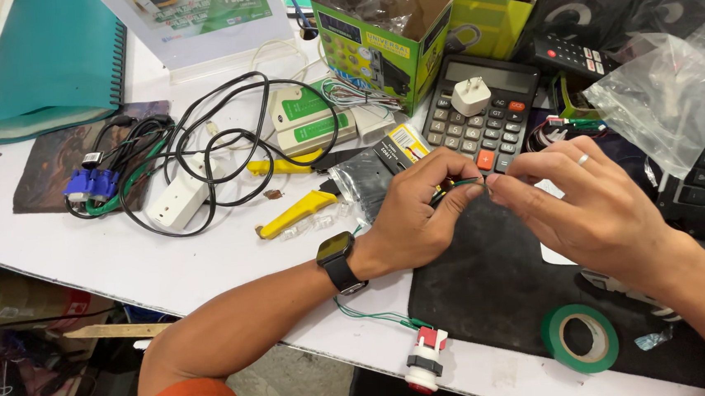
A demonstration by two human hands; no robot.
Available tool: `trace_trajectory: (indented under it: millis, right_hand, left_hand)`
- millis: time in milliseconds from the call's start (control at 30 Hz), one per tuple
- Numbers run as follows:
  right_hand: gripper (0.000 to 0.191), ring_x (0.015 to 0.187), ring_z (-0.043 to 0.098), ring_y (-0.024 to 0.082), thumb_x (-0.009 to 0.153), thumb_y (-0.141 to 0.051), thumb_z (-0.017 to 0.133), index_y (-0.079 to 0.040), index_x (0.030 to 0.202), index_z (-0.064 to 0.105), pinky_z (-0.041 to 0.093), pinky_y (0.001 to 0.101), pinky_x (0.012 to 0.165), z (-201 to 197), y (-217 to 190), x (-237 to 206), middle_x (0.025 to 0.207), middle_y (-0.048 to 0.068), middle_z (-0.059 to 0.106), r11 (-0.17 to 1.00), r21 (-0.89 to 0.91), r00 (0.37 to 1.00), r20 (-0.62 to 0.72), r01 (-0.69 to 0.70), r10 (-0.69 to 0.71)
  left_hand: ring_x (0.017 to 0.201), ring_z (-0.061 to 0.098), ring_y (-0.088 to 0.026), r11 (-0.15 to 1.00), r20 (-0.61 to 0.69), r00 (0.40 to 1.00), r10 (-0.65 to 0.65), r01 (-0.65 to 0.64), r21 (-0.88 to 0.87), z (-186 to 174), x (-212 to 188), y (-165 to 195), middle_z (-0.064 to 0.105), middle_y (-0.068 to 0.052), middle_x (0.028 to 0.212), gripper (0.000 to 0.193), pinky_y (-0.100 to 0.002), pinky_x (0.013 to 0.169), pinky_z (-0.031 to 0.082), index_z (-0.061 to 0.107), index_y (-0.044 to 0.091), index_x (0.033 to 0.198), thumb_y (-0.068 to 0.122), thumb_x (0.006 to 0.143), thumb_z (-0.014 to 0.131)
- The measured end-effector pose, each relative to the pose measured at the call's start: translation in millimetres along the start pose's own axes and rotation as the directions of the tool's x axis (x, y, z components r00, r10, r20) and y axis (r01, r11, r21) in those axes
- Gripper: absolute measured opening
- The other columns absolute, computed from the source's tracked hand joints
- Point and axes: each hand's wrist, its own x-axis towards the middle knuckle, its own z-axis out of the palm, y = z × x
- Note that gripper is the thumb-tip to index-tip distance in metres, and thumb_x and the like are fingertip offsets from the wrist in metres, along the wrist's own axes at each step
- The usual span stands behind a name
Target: The person strips insulation from green and red wires using pliers, twists the wire ends together, and wraps them with green tape. They then move to a wooden enclosure, position a switching power supply inside it, and connect wires to the supply and a circuit board while holding the enclosure lid.
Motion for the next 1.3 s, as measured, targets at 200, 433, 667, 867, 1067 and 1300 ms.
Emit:
trace_trajectory:
  millis: [200, 433, 667, 867, 1067, 1300]
  right_hand:
    - [0.024, 0.079, 0.063, 0.023, 0.084, -0.001, 0.077, -0.002, 0.106, 0.067, 0.050, 0.0362, 0.075, 18, 0, -16, 0.095, 0.009, 0.064, 0.960, 0.214, 0.980, -0.038, -0.181, 0.194]
    - [0.008, 0.070, 0.054, 0.015, 0.104, -0.006, 0.063, 0.001, 0.101, 0.061, 0.043, 0.0316, 0.061, 40, -3, -36, 0.080, 0.006, 0.060, 0.042, 0.719, 0.545, 0.487, -0.694, 0.683]
    - [0.027, 0.089, 0.061, 0.033, 0.084, 0.001, 0.068, 0.004, 0.110, 0.061, 0.050, 0.0412, 0.078, 7, -8, 0, 0.099, 0.017, 0.062, 0.981, 0.129, 0.981, -0.108, -0.146, 0.160]
    - [0.035, 0.079, 0.061, 0.029, 0.075, 0.002, 0.078, 0.000, 0.108, 0.067, 0.046, 0.0411, 0.071, 4, 4, -10, 0.095, 0.011, 0.064, 0.999, 0.001, 0.997, -0.066, 0.046, -0.046]
    - [0.019, 0.065, 0.043, 0.020, 0.109, -0.011, 0.068, 0.005, 0.103, 0.060, 0.034, 0.0376, 0.056, 42, 3, -39, 0.078, 0.011, 0.050, -0.250, 0.666, 0.442, 0.684, -0.702, 0.581]
    - [0.037, 0.078, 0.062, 0.019, 0.085, -0.007, 0.073, 0.000, 0.118, 0.059, 0.052, 0.0340, 0.071, 16, -3, -13, 0.091, 0.007, 0.062, 0.793, 0.433, 0.902, 0.151, -0.428, 0.405]
  left_hand:
    - [0.094, 0.065, -0.021, 0.997, 0.013, 0.999, 0.051, -0.052, 0.063, 0, -2, 4, 0.065, -0.007, 0.104, 0.012, -0.031, 0.085, 0.053, 0.062, 0.003, 0.110, 0.004, 0.100, 0.068]
    - [0.100, 0.065, -0.029, 0.943, 0.081, 0.969, 0.232, -0.244, 0.225, -1, -1, 6, 0.065, -0.009, 0.107, 0.016, -0.038, 0.089, 0.050, 0.060, 0.005, 0.110, 0.002, 0.097, 0.070]
    - [0.098, 0.068, -0.025, 0.985, -0.028, 0.993, 0.114, -0.110, 0.130, -2, 1, 5, 0.066, -0.009, 0.107, 0.012, -0.033, 0.087, 0.055, 0.062, 0.002, 0.109, 0.001, 0.099, 0.069]
    - [0.098, 0.068, -0.023, 0.991, 0.002, 0.994, 0.111, -0.110, 0.074, 1, 0, 4, 0.066, -0.009, 0.108, 0.012, -0.031, 0.088, 0.056, 0.062, 0.001, 0.109, 0.001, 0.100, 0.069]
    - [0.101, 0.067, -0.027, 0.933, 0.073, 0.958, 0.277, -0.286, 0.218, -2, 2, 2, 0.067, -0.009, 0.108, 0.016, -0.035, 0.090, 0.052, 0.063, 0.003, 0.109, 0.001, 0.097, 0.072]
    - [0.098, 0.069, -0.025, 0.980, -0.019, 0.990, 0.141, -0.137, 0.144, -4, 3, 1, 0.067, -0.009, 0.106, 0.013, -0.033, 0.087, 0.056, 0.063, 0.003, 0.107, 0.001, 0.097, 0.071]
